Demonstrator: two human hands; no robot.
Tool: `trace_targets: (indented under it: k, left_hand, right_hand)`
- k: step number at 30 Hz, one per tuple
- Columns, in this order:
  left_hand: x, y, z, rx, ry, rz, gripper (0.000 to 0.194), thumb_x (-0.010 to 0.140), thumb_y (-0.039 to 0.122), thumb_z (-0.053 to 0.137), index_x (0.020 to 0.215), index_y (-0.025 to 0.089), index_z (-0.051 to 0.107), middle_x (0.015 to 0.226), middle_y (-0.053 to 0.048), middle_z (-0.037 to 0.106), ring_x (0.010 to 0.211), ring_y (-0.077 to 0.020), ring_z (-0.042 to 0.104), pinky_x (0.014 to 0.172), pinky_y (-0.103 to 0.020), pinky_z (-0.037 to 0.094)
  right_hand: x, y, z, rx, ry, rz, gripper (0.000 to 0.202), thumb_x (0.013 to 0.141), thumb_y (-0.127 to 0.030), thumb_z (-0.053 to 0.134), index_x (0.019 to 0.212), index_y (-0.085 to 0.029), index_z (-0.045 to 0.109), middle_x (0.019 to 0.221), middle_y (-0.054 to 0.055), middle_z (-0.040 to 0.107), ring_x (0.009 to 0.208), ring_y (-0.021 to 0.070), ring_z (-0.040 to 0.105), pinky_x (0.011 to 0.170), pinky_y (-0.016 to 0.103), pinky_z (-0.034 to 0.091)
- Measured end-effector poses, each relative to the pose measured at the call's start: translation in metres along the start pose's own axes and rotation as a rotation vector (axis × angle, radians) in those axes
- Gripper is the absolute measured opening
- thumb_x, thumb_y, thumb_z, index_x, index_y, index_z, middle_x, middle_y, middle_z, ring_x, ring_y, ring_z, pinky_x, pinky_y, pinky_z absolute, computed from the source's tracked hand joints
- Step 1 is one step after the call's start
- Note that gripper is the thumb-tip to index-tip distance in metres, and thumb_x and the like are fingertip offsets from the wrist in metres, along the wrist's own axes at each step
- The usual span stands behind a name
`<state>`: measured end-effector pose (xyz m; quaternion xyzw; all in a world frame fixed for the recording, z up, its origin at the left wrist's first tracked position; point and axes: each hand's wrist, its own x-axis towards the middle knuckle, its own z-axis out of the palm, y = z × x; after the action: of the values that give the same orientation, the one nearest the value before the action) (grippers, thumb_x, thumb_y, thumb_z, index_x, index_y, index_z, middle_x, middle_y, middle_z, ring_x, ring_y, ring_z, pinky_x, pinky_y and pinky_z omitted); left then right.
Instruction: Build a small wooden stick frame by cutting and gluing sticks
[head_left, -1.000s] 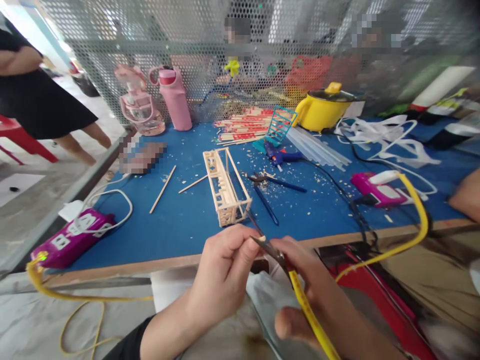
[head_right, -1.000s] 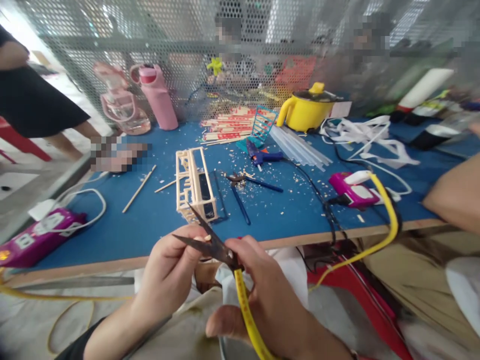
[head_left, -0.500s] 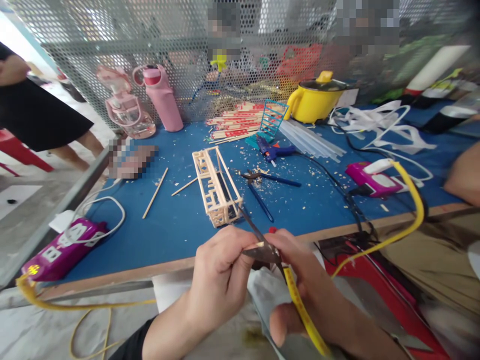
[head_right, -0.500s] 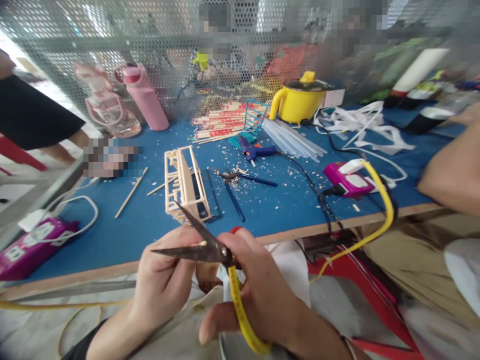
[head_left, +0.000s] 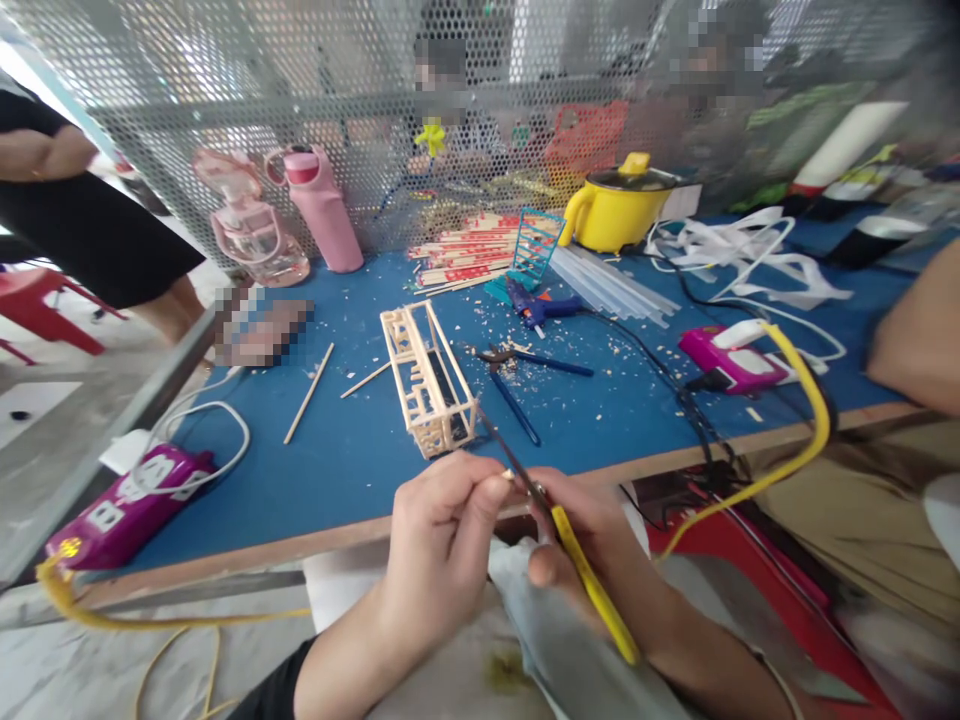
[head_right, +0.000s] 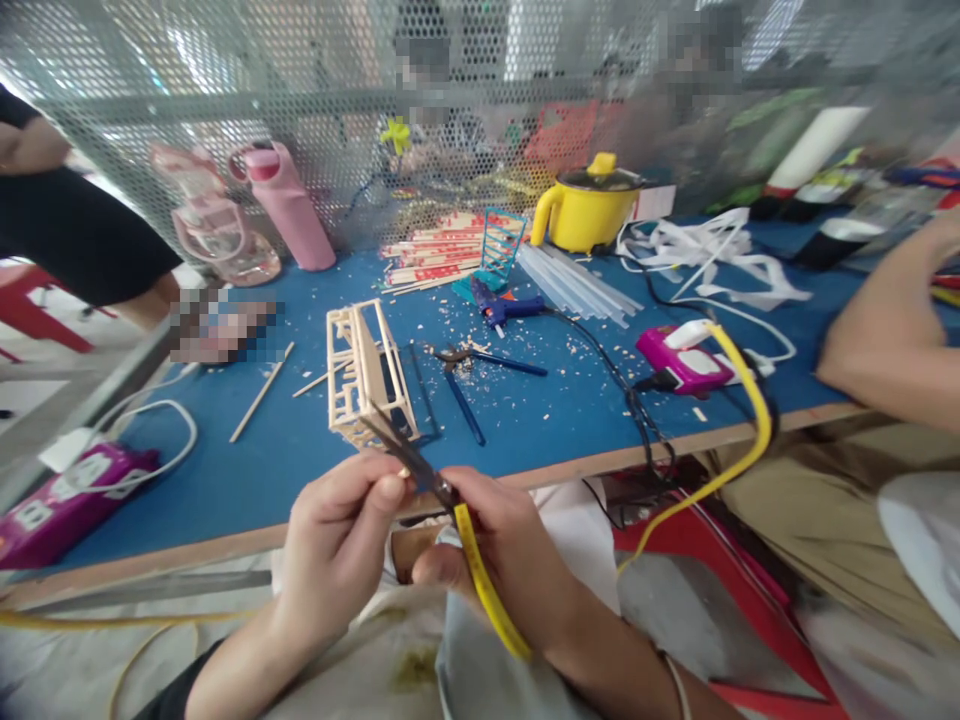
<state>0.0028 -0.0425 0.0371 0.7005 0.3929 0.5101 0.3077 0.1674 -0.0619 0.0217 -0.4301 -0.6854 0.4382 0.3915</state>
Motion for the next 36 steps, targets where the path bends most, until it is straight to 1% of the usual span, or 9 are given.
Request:
trace_targets:
  k: [3,6,9,12,17,23,29,33,36]
  left_hand:
    - [0.001,-0.001,0.004,-0.112,0.072,-0.110,0.010,0.086,0.018,0.059,0.080,0.019,0.067,0.070,0.002,0.069,0.061,-0.0084,0.060,0.058,-0.016,0.046]
    - [0.003,-0.002,0.004,-0.126,0.085,-0.146,0.008,0.083,0.021,0.064,0.078,0.018,0.069,0.070,0.001,0.070,0.062,-0.0094,0.062,0.059,-0.017,0.048]
    - [0.004,-0.002,0.001,-0.054,0.025,-0.082,0.009,0.084,0.017,0.061,0.079,0.018,0.069,0.072,0.000,0.071,0.065,-0.0095,0.063,0.062,-0.017,0.047]
    - [0.004,-0.003,-0.003,-0.038,-0.054,-0.001,0.015,0.086,0.011,0.057,0.083,0.019,0.068,0.080,0.001,0.071,0.072,-0.0092,0.064,0.068,-0.017,0.047]
    - [0.004,-0.002,-0.007,-0.209,-0.163,-0.093,0.018,0.090,0.013,0.051,0.080,0.019,0.065,0.074,0.001,0.066,0.067,-0.0078,0.059,0.063,-0.016,0.044]
    - [0.005,0.000,-0.008,-0.273,-0.239,-0.145,0.025,0.094,0.018,0.043,0.074,0.017,0.058,0.068,0.003,0.060,0.063,-0.0064,0.053,0.060,-0.015,0.040]
    - [0.005,-0.001,-0.008,-0.227,-0.246,-0.079,0.024,0.095,0.014,0.041,0.078,0.018,0.057,0.072,0.004,0.061,0.064,-0.0060,0.053,0.061,-0.015,0.038]
    - [0.005,0.000,-0.009,-0.201,-0.251,-0.061,0.024,0.094,0.014,0.042,0.075,0.017,0.058,0.072,0.002,0.064,0.064,-0.0075,0.055,0.061,-0.016,0.039]
    - [0.005,0.001,-0.010,-0.198,-0.241,-0.029,0.025,0.094,0.015,0.043,0.076,0.018,0.060,0.073,0.001,0.066,0.064,-0.0082,0.056,0.061,-0.017,0.040]
  right_hand:
    - [0.000,-0.005,-0.003,0.078,-0.002,-0.012,0.070,0.068,-0.075,0.052,0.116,-0.023,0.053,0.099,0.004,0.063,0.089,0.0214,0.061,0.080,0.030,0.048]
    - [0.001,-0.010,-0.007,0.011,-0.011,0.000,0.074,0.065,-0.075,0.055,0.119,-0.025,0.050,0.108,0.006,0.061,0.095,0.0234,0.060,0.085,0.033,0.047]
    - [0.002,-0.013,-0.009,-0.164,0.014,0.002,0.073,0.064,-0.075,0.057,0.114,-0.022,0.051,0.105,0.007,0.059,0.094,0.0241,0.058,0.083,0.034,0.047]
    - [0.002,-0.014,-0.011,-0.346,0.049,-0.066,0.071,0.063,-0.073,0.061,0.111,-0.022,0.052,0.098,0.006,0.058,0.094,0.0249,0.058,0.076,0.032,0.047]
    - [0.001,-0.016,-0.016,-0.460,0.031,-0.134,0.076,0.059,-0.076,0.060,0.114,-0.024,0.049,0.099,0.006,0.058,0.098,0.0261,0.057,0.070,0.030,0.048]
    - [0.001,-0.018,-0.019,-0.499,0.003,-0.150,0.083,0.053,-0.075,0.066,0.115,-0.025,0.048,0.103,0.007,0.058,0.098,0.0276,0.057,0.070,0.032,0.049]
    - [-0.001,-0.014,-0.018,-0.464,0.030,-0.224,0.077,0.058,-0.073,0.064,0.116,-0.026,0.048,0.097,0.005,0.058,0.083,0.0219,0.059,0.062,0.028,0.047]
    - [-0.001,-0.016,-0.018,-0.412,0.015,-0.207,0.082,0.053,-0.070,0.070,0.118,-0.026,0.049,0.095,0.004,0.058,0.078,0.0195,0.058,0.062,0.026,0.047]
    - [0.000,-0.019,-0.020,-0.359,-0.014,-0.161,0.078,0.050,-0.066,0.077,0.112,-0.024,0.054,0.092,0.003,0.059,0.076,0.0193,0.058,0.062,0.026,0.047]
